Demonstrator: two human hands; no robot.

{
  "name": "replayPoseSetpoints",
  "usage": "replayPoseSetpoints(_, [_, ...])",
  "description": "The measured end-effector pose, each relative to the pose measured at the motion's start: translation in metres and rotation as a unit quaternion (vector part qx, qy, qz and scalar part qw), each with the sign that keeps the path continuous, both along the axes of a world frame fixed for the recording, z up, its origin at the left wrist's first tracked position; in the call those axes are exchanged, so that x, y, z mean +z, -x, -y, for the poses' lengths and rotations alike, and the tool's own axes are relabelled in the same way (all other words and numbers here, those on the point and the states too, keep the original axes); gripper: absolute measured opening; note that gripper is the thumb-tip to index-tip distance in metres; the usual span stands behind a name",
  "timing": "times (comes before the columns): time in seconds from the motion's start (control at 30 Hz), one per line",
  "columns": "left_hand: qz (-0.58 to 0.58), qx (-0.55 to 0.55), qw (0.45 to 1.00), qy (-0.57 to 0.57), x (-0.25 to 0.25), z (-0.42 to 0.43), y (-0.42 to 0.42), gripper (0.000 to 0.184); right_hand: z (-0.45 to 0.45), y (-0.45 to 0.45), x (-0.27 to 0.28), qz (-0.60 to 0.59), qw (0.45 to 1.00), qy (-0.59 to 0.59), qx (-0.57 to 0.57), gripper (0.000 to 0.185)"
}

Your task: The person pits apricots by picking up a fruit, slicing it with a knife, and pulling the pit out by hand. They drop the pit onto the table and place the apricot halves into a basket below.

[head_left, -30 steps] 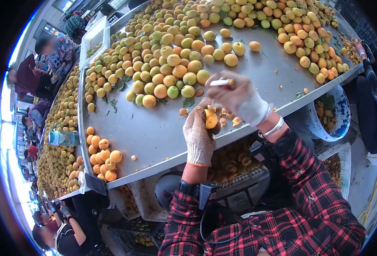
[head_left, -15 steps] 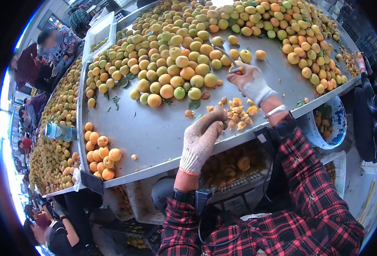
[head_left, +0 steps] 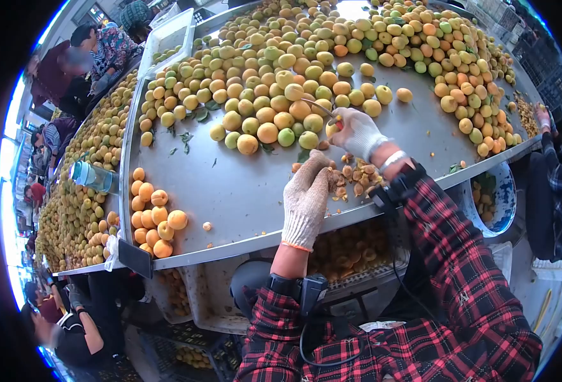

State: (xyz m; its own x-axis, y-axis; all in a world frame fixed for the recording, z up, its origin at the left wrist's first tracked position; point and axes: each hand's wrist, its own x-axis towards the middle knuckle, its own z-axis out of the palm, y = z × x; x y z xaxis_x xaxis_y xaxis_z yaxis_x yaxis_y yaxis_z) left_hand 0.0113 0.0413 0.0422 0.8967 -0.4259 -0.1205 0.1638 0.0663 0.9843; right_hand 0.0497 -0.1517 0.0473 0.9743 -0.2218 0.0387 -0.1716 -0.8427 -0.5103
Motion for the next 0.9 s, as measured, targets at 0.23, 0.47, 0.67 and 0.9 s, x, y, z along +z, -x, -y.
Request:
replayPoseSetpoints(0.23, [-0.162, -0.039, 0.975, 0.150, 0.017, 0.006, 0.010, 0.034, -0.032, 0.082, 0.022, 0.286, 0.940, -0.082, 0.165, 0.039])
replayPoseSetpoints(0.47, [-0.107, -0.053, 0.941, 0.316, 0.024, 0.004, 0.008, 0.054, -0.006, 0.108, 0.050, 0.087, 0.888, -0.441, 0.097, 0.021])
replayPoseSetpoints(0.67, [-0.069, -0.055, 0.959, 0.271, 0.019, 0.009, 0.009, 0.064, -0.007, 0.121, 0.052, 0.004, 0.899, -0.420, 0.122, 0.023])
replayPoseSetpoints(0.9, [-0.041, -0.048, 0.969, 0.237, 0.023, 0.013, 0.017, 0.060, -0.014, 0.123, 0.039, 0.027, 0.919, -0.358, 0.162, 0.025])
